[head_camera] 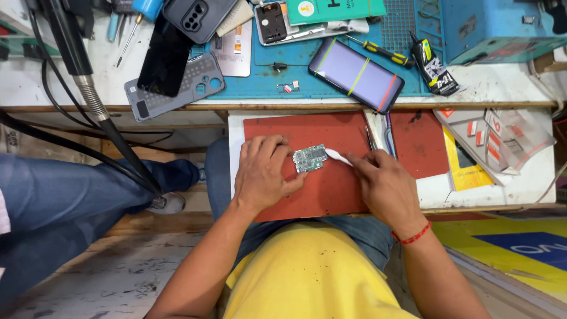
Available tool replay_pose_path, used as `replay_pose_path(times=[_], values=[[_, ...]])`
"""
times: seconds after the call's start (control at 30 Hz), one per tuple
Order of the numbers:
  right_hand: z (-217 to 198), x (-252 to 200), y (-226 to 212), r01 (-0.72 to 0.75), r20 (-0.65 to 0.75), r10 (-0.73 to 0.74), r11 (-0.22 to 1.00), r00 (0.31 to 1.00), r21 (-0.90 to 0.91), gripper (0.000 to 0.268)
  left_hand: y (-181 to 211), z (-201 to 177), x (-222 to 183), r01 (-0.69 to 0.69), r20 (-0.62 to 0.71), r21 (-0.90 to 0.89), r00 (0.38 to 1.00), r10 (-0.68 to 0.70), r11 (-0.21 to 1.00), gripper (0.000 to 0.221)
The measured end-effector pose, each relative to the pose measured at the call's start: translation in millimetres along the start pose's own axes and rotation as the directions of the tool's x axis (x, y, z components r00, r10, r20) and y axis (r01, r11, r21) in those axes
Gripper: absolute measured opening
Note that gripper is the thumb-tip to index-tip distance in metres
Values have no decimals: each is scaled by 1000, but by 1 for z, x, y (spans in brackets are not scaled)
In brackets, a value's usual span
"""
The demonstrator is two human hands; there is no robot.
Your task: The person cleans a small circuit board using a cotton swab and a small amount of liquid from a bottle. They also briefly handle a smartphone and a small black component, placing them on the workbench.
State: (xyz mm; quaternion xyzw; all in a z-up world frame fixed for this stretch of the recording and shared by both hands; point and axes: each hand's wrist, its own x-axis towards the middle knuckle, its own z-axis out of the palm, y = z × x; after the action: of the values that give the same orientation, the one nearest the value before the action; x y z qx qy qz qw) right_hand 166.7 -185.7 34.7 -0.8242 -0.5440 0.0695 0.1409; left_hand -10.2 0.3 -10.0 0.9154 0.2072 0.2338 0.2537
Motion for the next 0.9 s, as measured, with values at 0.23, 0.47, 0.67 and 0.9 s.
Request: replay_pose_path(times=[0.23, 0.47, 0.67, 0.9], values=[[3, -2, 14, -73, -100, 84, 991, 991, 115, 28, 1, 0, 0, 18, 10, -27, 1000, -18, 999, 48], [-33, 46, 48, -45, -271, 53, 998, 961, 35, 48, 2, -3, 1, 17, 24, -2, 1000, -17, 1000, 48], [-62, 102, 47, -11, -126, -4, 994, 992, -112, 95, 2, -3, -1, 30, 25, -11, 999, -29, 1000, 48], [-57, 124, 41, -101, 48, 110, 981, 993, -163, 112, 0, -2, 0, 25, 29, -19, 999, -25, 999, 48]])
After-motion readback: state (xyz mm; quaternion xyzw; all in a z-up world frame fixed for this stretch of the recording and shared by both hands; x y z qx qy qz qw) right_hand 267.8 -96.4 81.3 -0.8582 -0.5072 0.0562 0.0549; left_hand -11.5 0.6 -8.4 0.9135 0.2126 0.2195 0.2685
